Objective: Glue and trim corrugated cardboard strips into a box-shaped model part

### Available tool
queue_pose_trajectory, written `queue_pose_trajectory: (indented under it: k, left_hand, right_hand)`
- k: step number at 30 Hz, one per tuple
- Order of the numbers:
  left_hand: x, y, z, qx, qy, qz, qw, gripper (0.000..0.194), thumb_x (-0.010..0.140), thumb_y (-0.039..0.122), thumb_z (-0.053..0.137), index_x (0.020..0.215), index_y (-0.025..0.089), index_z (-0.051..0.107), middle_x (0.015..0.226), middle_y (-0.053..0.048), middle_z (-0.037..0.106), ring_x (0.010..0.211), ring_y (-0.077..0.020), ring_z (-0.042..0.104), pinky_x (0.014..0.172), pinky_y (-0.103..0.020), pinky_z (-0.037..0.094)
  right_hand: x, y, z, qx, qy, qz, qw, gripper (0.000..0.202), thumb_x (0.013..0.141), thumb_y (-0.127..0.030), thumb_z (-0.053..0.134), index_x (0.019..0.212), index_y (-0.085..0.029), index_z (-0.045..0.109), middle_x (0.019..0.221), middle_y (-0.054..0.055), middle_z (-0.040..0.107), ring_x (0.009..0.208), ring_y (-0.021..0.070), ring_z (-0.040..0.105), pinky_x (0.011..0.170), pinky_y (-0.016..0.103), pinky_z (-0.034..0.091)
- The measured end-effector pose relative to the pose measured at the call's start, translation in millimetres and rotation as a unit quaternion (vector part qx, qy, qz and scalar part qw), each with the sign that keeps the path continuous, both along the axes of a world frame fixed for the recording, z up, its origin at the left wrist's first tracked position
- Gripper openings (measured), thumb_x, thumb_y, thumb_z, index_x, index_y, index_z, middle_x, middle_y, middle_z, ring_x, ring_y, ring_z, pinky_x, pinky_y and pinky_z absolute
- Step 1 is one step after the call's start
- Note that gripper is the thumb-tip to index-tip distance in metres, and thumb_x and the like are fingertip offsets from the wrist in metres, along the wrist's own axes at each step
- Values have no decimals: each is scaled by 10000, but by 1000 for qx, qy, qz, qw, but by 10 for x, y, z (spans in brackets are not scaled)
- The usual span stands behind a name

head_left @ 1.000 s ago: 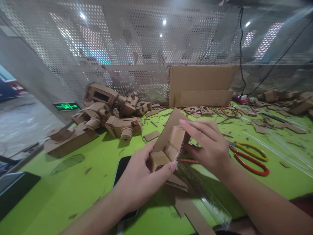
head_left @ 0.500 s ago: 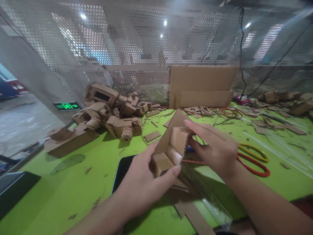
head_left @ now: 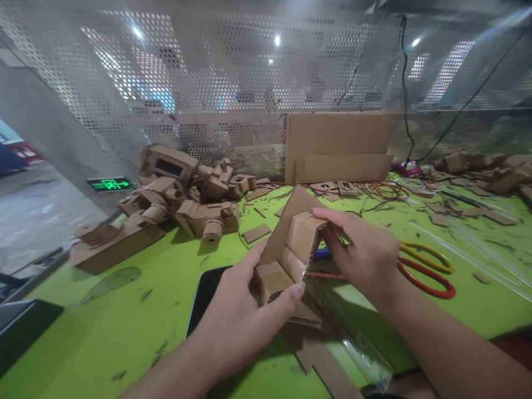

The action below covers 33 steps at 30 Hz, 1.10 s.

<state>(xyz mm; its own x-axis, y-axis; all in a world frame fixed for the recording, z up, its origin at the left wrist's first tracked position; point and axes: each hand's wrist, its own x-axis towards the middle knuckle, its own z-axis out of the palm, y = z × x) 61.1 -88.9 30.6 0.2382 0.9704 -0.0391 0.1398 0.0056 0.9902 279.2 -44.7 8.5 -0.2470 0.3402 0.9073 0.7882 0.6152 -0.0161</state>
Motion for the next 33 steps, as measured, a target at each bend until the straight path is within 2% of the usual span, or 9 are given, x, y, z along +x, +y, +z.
queue_pose_trajectory:
  k: [4, 8, 13, 16, 19, 23, 26, 28, 33]
  left_hand:
    - [24, -27, 28, -23, 0, -3, 1000, 604, 786, 322, 803, 1359, 205, 649, 1221, -108, 803, 1053, -343, 788, 921, -469, 659]
    - [30, -29, 30, -30, -4, 5, 1000, 616, 781, 340, 819, 1356, 206, 645, 1249, -113, 793, 1106, -351, 773, 935, -469, 654]
    - [-21, 20, 18, -15, -2, 5, 1000, 570, 782, 340, 834, 1312, 198, 679, 1278, -127, 783, 1121, -360, 768, 907, -444, 654]
    - [-54, 47, 23, -25, -4, -5, 1000, 605, 760, 301, 861, 1329, 209, 680, 1302, -116, 776, 1131, -359, 765, 917, -436, 651]
    - [-52, 49, 39, -34, -7, -5, 999, 617, 776, 337, 857, 1349, 205, 669, 1320, -117, 769, 1163, -364, 754, 942, -444, 644]
    - [-40, 42, 45, -33, -2, 6, 999, 610, 806, 391, 830, 1363, 202, 669, 1303, -113, 776, 1145, -359, 761, 925, -432, 645]
    - [-55, 57, 21, -32, -2, -15, 999, 637, 808, 389, 835, 1394, 212, 658, 1291, -110, 779, 1126, -353, 765, 904, -422, 646]
    - [-63, 65, 9, -39, -5, -24, 999, 633, 812, 379, 838, 1396, 216, 657, 1292, -110, 778, 1115, -346, 767, 904, -420, 644]
    - [-26, 24, 35, -54, -24, 1, 998, 621, 806, 350, 836, 1386, 217, 659, 1291, -105, 778, 1121, -342, 761, 934, -428, 632]
  right_hand:
    - [13, -8, 13, 2, 13, -28, 1000, 215, 1001, -159, 662, 1178, -218, 768, 1080, 56, 853, 922, 221, 830, 861, 308, 655]
    - [47, 31, 38, -10, 35, -34, 999, 176, 1005, -219, 681, 1137, -212, 796, 1062, 76, 853, 940, 250, 826, 874, 354, 651]
    - [80, 84, 23, -27, 44, -32, 998, 293, 1008, -179, 644, 1262, -241, 777, 1159, 69, 838, 992, 248, 824, 877, 347, 655]
    - [85, 91, 23, -37, 48, -27, 998, 354, 990, -142, 636, 1312, -220, 760, 1186, 72, 831, 984, 237, 826, 870, 322, 659]
    - [83, 92, 33, -56, 60, -23, 996, 368, 978, -138, 646, 1322, -207, 756, 1185, 69, 832, 993, 233, 825, 894, 312, 656]
    - [68, 88, 53, -82, 81, -6, 993, 295, 988, -165, 632, 1233, -219, 786, 1136, 56, 844, 944, 232, 829, 895, 330, 660]
    - [56, 80, 66, -96, 93, -4, 991, 256, 978, -169, 632, 1169, -218, 796, 1091, 54, 850, 908, 229, 828, 882, 335, 663]
    - [53, 77, 69, -88, 89, -12, 992, 236, 961, -173, 648, 1134, -221, 801, 1046, 50, 855, 877, 230, 829, 863, 337, 666]
    - [63, 73, 62, -69, 66, -25, 995, 173, 936, -196, 678, 1051, -223, 805, 959, 50, 856, 804, 236, 825, 807, 338, 665]
